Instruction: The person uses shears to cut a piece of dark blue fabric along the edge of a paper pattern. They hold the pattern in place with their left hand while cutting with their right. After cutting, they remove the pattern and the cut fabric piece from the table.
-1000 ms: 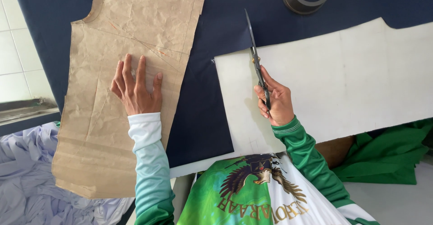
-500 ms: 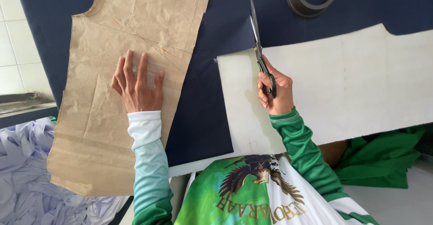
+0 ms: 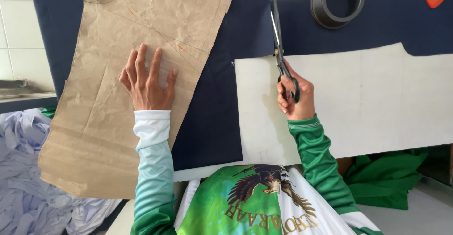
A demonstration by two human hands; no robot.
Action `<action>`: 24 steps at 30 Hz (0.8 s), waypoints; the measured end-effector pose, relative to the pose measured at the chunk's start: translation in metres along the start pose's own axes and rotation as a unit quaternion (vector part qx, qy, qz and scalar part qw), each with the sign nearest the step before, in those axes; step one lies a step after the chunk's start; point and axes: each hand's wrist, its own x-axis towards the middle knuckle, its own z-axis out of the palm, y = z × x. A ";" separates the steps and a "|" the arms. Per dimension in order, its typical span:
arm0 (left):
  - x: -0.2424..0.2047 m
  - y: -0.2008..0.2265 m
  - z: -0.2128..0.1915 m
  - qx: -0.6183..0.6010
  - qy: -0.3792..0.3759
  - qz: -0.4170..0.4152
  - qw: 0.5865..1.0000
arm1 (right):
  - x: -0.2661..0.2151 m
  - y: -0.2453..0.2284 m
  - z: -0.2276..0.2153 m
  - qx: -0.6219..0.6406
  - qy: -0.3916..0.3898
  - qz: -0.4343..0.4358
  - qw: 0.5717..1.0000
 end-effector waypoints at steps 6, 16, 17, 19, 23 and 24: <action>0.000 0.002 0.000 -0.004 -0.007 -0.010 1.000 | 0.021 -0.004 0.003 0.005 -0.001 -0.004 1.000; -0.002 0.000 0.000 -0.004 -0.014 -0.015 1.000 | 0.017 0.017 -0.014 -0.075 -0.054 -0.042 0.995; -0.003 0.000 -0.001 -0.005 -0.013 -0.013 1.000 | 0.005 0.018 -0.017 -0.074 -0.052 -0.044 0.995; -0.002 0.000 0.001 -0.003 -0.010 -0.014 1.000 | -0.017 0.022 -0.021 -0.100 -0.014 -0.046 0.994; -0.005 -0.004 0.001 0.001 -0.011 0.003 1.000 | -0.084 0.026 -0.037 -0.200 0.022 -0.048 0.978; -0.004 -0.004 0.001 -0.001 -0.006 0.012 1.000 | -0.098 0.033 -0.044 -0.252 0.078 -0.058 0.963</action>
